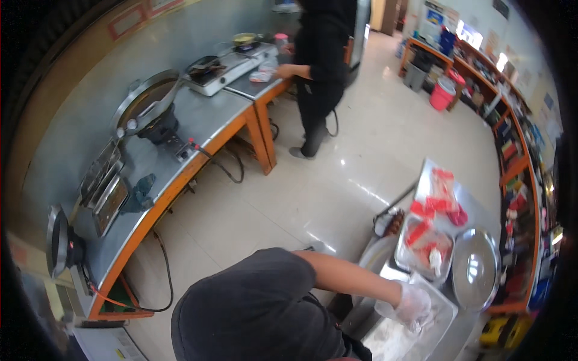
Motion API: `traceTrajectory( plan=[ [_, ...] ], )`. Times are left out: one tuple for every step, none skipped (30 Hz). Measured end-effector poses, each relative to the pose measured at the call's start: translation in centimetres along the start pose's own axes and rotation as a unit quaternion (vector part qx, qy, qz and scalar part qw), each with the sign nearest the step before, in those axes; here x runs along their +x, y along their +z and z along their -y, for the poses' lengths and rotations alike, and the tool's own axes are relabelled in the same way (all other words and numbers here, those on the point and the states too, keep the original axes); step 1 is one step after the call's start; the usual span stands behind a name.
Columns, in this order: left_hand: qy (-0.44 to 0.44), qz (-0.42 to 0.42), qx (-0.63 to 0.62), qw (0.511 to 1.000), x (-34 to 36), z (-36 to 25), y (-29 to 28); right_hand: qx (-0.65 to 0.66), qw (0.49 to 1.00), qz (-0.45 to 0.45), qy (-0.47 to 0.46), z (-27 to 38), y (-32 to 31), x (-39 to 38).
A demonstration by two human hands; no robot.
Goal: The person uses shears to cut open plastic bags containing raw chicken, places the chicken into a container of flour, and then uses gloved hands to coat the pieces in flour and dip them into a container of water.
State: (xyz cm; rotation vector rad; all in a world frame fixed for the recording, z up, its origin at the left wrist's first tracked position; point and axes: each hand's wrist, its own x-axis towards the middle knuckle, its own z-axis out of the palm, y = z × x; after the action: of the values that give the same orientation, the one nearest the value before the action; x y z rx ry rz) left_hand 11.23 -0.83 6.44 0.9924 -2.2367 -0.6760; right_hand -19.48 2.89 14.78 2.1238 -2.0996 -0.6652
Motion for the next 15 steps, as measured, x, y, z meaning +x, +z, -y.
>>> traceTrajectory(
  plan=[
    [-0.017, -0.044, -0.036, 0.998, -3.5, -0.1, -3.8, 0.033, 0.999, -0.039, -0.014, 3.2, -3.4, -1.0],
    [-0.089, -0.063, -0.068, 0.992, -8.9, -1.3, -9.0, 0.060, 0.995, -0.070, -0.046, 6.7, -6.2, -0.8],
    [-0.137, -0.103, -0.015, 0.985, -13.7, 0.7, -9.8, 0.080, 0.988, -0.109, -0.077, 10.2, -8.7, -0.8],
    [-0.168, -0.131, 0.038, 0.976, -18.3, 3.5, -10.4, 0.137, 0.972, -0.133, -0.138, 13.1, -9.8, -1.0],
    [-0.199, -0.137, 0.039, 0.970, -22.8, 4.5, -12.4, 0.194, 0.950, -0.153, -0.189, 15.8, -10.1, -1.2],
    [-0.234, -0.144, 0.042, 0.961, -28.0, 5.1, -14.3, 0.249, 0.921, -0.170, -0.246, 19.2, -10.7, -1.2],
    [-0.298, -0.144, 0.033, 0.943, -33.4, 6.4, -14.8, 0.287, 0.905, -0.125, -0.288, 24.1, -11.9, -1.6],
    [-0.315, -0.184, 0.015, 0.931, -39.3, 7.7, -14.4, 0.318, 0.887, -0.073, -0.326, 30.4, -13.7, -2.4],
    [-0.430, -0.229, -0.011, 0.873, -45.4, 8.1, -13.5, 0.345, 0.865, -0.018, -0.364, 37.5, -15.5, -3.3],
    [-0.520, -0.185, -0.030, 0.833, -50.3, 8.0, -14.0, 0.369, 0.847, 0.023, -0.381, 43.7, -16.6, -4.6],
    [-0.528, -0.223, -0.059, 0.817, -54.5, 6.7, -15.4, 0.431, 0.736, 0.026, -0.522, 49.7, -16.6, -3.8],
    [-0.577, -0.268, -0.016, 0.771, -59.6, 6.2, -14.2, 0.305, 0.748, -0.001, -0.589, 56.2, -16.6, -2.7],
    [-0.570, -0.318, 0.036, 0.757, -65.2, 5.9, -10.8, 0.192, 0.754, -0.004, -0.628, 62.4, -18.5, -4.3],
    [-0.639, -0.289, 0.023, 0.712, -67.8, 4.7, -11.0, 0.185, 0.733, 0.004, -0.654, 68.2, -18.7, -5.6],
    [-0.706, -0.254, 0.010, 0.661, -70.4, 3.3, -11.1, 0.177, 0.710, 0.016, -0.682, 73.3, -19.1, -7.1]
  ],
)
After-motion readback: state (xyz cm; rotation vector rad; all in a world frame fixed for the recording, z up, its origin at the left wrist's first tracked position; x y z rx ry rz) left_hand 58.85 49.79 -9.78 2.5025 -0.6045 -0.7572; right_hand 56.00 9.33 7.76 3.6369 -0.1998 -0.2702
